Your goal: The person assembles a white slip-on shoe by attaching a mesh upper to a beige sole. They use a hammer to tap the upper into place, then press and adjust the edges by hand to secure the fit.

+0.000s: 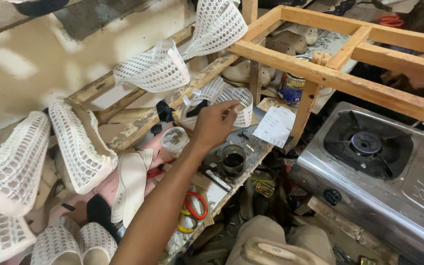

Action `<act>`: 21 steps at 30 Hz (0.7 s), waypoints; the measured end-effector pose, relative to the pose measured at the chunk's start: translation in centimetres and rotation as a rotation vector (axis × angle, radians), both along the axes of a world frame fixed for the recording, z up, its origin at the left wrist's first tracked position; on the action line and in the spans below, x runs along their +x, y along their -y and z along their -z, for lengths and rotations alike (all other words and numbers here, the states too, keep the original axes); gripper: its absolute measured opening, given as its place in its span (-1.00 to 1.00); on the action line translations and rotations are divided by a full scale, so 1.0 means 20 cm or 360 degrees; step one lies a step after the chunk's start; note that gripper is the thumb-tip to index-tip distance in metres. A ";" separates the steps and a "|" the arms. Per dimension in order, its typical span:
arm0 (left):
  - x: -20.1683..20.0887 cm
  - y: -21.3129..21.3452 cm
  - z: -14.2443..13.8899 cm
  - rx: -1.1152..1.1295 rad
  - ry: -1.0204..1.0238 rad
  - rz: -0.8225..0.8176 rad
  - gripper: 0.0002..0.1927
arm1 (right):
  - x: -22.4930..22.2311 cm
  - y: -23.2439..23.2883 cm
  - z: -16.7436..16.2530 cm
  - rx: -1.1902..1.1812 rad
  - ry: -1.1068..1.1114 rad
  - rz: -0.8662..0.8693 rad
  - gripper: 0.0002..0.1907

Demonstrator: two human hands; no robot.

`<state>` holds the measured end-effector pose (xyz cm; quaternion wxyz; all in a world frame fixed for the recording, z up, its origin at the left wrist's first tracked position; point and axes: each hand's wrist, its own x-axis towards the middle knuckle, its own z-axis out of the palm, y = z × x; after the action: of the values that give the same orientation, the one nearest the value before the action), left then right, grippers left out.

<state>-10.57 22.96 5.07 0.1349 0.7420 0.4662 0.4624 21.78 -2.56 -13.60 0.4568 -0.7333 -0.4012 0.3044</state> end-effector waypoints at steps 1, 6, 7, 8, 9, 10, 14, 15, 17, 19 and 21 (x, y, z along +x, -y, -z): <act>0.01 0.02 -0.03 0.0083 0.0042 0.0019 -0.70 | 0.02 -0.01 0.04 0.0023 -0.0008 -0.0004 -0.59; -0.11 0.07 -0.26 0.0706 -0.0205 -0.0617 -0.61 | 0.10 -0.04 0.18 0.0201 -0.0037 -0.0057 -0.57; -0.17 0.06 -0.31 0.0690 -0.0281 -0.0862 -0.52 | 0.11 -0.04 0.18 0.0248 -0.0042 -0.0071 -0.57; -0.23 0.05 -0.35 0.0671 -0.0360 -0.1104 -0.42 | 0.12 -0.02 0.18 0.0286 -0.0047 -0.0084 -0.57; -0.29 0.04 -0.39 0.0602 -0.0437 -0.1127 -0.47 | 0.11 -0.01 0.17 0.0335 -0.0051 -0.0101 -0.57; -0.34 0.04 -0.42 0.0535 -0.0513 -0.1151 -0.53 | 0.11 0.01 0.17 0.0388 -0.0044 -0.0131 -0.56; -0.37 0.17 -0.35 0.0666 -0.0269 -0.0643 -0.69 | 0.06 0.04 0.17 0.0197 -0.0163 -0.0066 -0.61; -0.37 0.24 -0.30 0.0705 -0.0306 -0.0604 -0.72 | 0.06 0.05 0.18 0.0036 -0.0239 0.0012 -0.63; -0.35 0.35 -0.22 0.0792 -0.0373 -0.0507 -0.77 | 0.07 0.06 0.17 -0.0138 -0.0259 0.0055 -0.62; -0.36 0.42 -0.20 0.0744 -0.0306 -0.0543 -0.79 | 0.11 0.05 0.12 -0.0276 -0.0241 -0.0046 -0.59; -0.40 0.44 -0.21 0.0754 -0.0294 -0.0624 -0.80 | 0.11 -0.01 0.00 -0.0340 -0.0200 -0.0284 -0.56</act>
<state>-18.53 14.18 9.25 -0.1762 0.6877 0.4898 0.5061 23.95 -2.34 -13.59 0.3715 -0.7186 -0.4007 0.4301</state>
